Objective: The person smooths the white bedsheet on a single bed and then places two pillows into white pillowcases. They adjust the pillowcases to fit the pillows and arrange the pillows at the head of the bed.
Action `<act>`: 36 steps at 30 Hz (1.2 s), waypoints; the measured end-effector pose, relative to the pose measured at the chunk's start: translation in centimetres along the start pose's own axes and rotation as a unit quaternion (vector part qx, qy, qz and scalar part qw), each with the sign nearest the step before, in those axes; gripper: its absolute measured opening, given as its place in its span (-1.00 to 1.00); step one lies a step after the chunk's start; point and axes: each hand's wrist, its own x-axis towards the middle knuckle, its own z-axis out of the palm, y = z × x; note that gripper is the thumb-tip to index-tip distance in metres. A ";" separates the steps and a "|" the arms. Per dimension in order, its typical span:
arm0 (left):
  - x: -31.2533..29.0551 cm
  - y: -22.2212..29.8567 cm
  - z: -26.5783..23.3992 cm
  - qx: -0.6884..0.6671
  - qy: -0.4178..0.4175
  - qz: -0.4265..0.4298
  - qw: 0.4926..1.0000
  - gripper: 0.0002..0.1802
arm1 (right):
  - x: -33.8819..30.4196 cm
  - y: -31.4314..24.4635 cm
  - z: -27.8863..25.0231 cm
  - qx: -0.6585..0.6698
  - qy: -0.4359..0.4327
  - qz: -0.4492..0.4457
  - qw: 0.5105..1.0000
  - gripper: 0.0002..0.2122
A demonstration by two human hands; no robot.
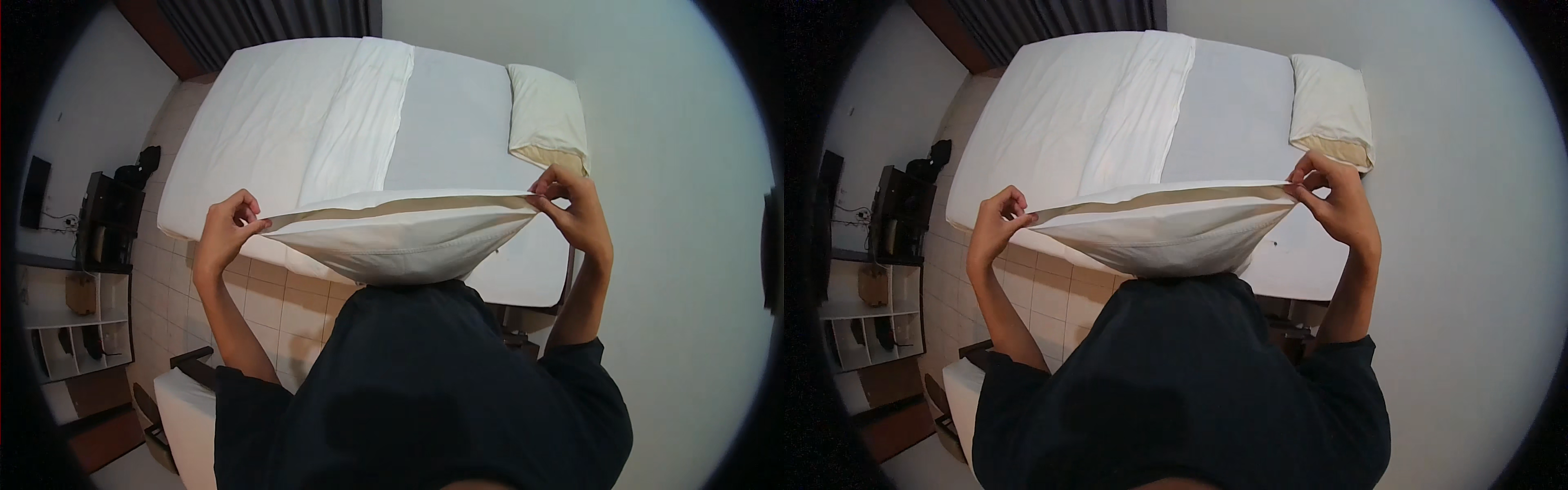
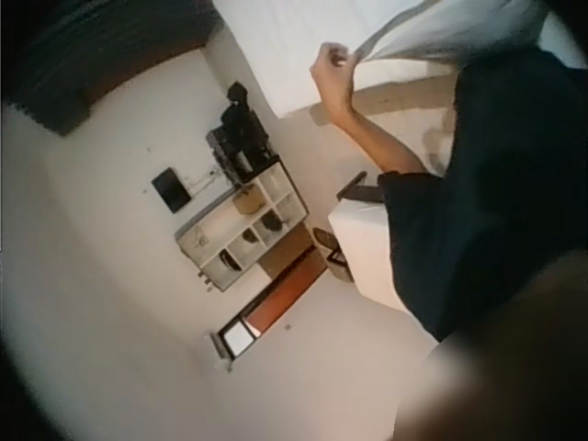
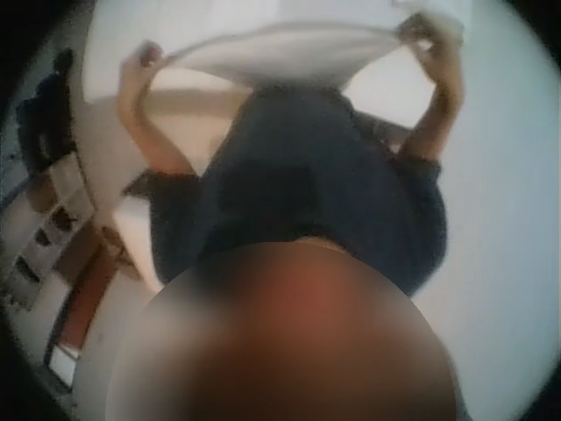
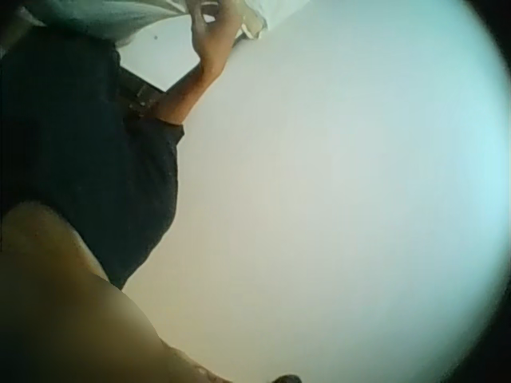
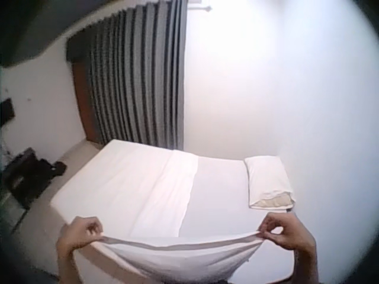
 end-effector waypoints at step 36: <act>-2.7 -3.3 1.2 -0.100 -0.022 0.196 0.975 -0.81 | -7.0 -3.1 3.8 -0.130 0.118 -0.003 0.984 -0.85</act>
